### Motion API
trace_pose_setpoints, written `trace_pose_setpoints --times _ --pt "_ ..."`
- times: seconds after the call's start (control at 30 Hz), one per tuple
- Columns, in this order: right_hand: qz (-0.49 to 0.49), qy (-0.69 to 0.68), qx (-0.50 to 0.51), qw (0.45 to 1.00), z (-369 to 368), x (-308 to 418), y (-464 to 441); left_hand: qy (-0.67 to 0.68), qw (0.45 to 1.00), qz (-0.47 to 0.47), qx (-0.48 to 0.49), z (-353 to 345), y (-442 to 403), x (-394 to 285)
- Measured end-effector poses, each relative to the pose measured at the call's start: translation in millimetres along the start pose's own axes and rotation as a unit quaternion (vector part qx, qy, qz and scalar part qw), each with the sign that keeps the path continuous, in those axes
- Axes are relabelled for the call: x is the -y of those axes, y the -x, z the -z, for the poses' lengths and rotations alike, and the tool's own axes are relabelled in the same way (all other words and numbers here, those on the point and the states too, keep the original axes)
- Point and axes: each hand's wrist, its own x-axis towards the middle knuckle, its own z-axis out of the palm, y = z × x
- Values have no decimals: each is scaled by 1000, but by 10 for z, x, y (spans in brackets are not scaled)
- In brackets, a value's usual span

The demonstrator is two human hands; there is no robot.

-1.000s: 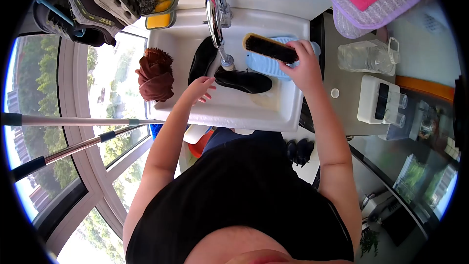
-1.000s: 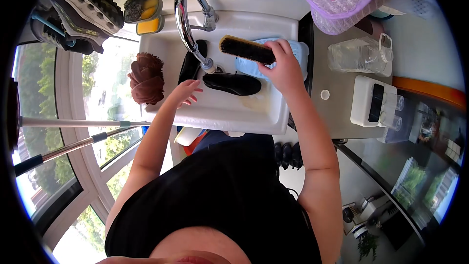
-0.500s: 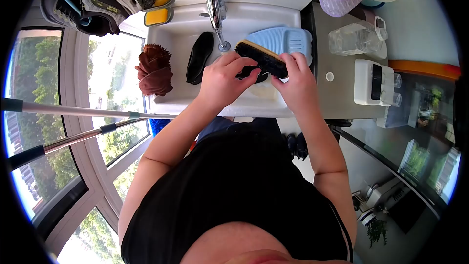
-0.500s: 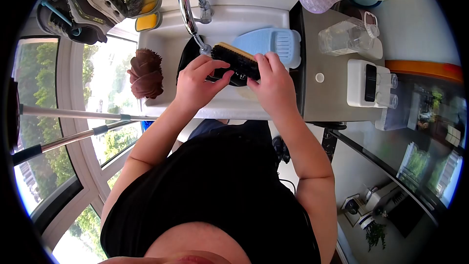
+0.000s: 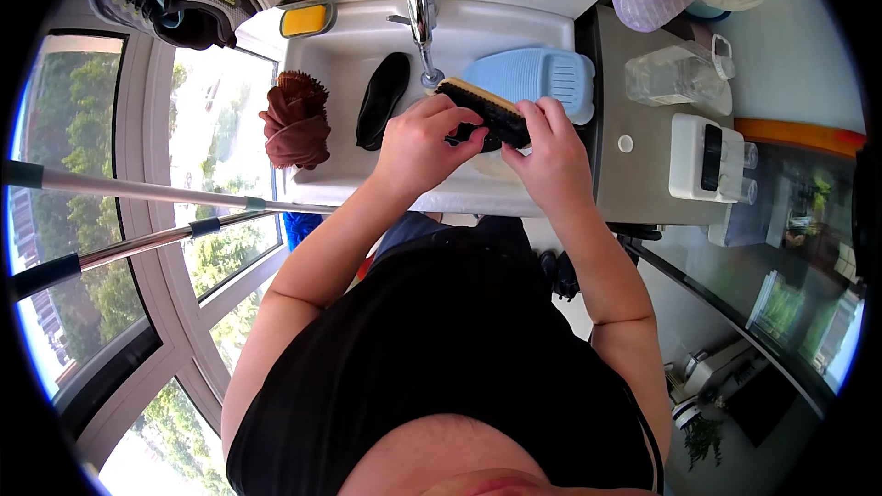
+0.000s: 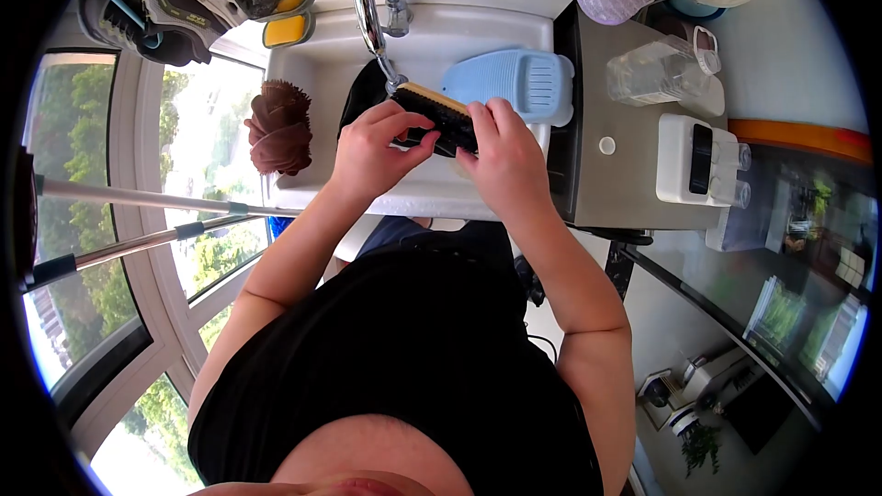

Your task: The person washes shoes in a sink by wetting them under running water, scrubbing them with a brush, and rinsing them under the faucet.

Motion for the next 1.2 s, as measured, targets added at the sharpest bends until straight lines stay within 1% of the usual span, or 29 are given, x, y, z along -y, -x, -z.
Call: trace_pose_setpoints --times 0.2,0.3,0.37,0.4,0.47,0.5,0.53,0.57,0.6,0.63,0.7,0.73,0.8,0.83,0.9,0.93,0.97,1.0,1.03,1.07,1.13,1.17,1.2 --pt "13 -4 17 1000 -52 17 -42 -3 1000 26 7 44 37 55" --pt "19 -8 19 1000 -88 11 -70 22 999 43 9 66 58 89" --pt "13 -4 17 1000 -127 -19 -86 56 994 95 23 93 113 180" --pt "15 -6 17 1000 -145 -37 -89 54 994 96 21 104 158 259" --pt "-5 6 18 1000 -184 -107 -92 120 980 149 54 96 280 529" --pt "-4 4 18 1000 -215 -155 -83 128 978 151 63 52 359 741" --pt "-25 5 34 999 -255 -217 -71 125 978 152 62 6 427 963" --pt "-45 6 49 998 -303 -285 -69 113 974 184 68 -47 469 1196" --pt "-44 4 49 998 -367 -360 -54 101 968 218 74 -128 486 1406" --pt "-62 11 58 996 -442 -433 -24 100 968 220 74 -241 480 1602" --pt "-78 16 69 994 -561 -531 -18 34 938 320 131 -475 382 1987" --pt "-95 23 80 992 -608 -562 -9 34 937 323 131 -593 322 2118" --pt "-114 30 94 989 -689 -621 -9 -29 930 322 178 -892 191 2354" --pt "-124 30 107 986 -726 -653 -5 -27 928 324 179 -1046 139 2460" --pt "-135 32 123 983 -802 -723 4 -138 888 348 266 -1347 90 2672" --pt "-141 29 126 981 -842 -760 13 -136 887 351 269 -1521 171 2842" --pt "-147 27 128 980 -877 -801 12 -136 899 316 270 -1721 285 3023" --pt "-148 28 131 980 -909 -842 4 -134 911 280 270 -1801 309 3053" --pt "-148 26 133 980 -941 -874 7 -133 901 275 307 -1795 272 3030" --pt "-149 23 135 979 -963 -900 15 -131 900 277 310 -1890 355 3151" --pt "-156 22 136 978 -1012 -950 9 -4 919 316 235 -1957 467 3297" --pt "-160 21 135 978 -1032 -961 11 -4 918 318 238 -1994 537 3343" --pt "-161 20 135 977 -1049 -973 7 -69 924 289 241 -1758 385 3000"
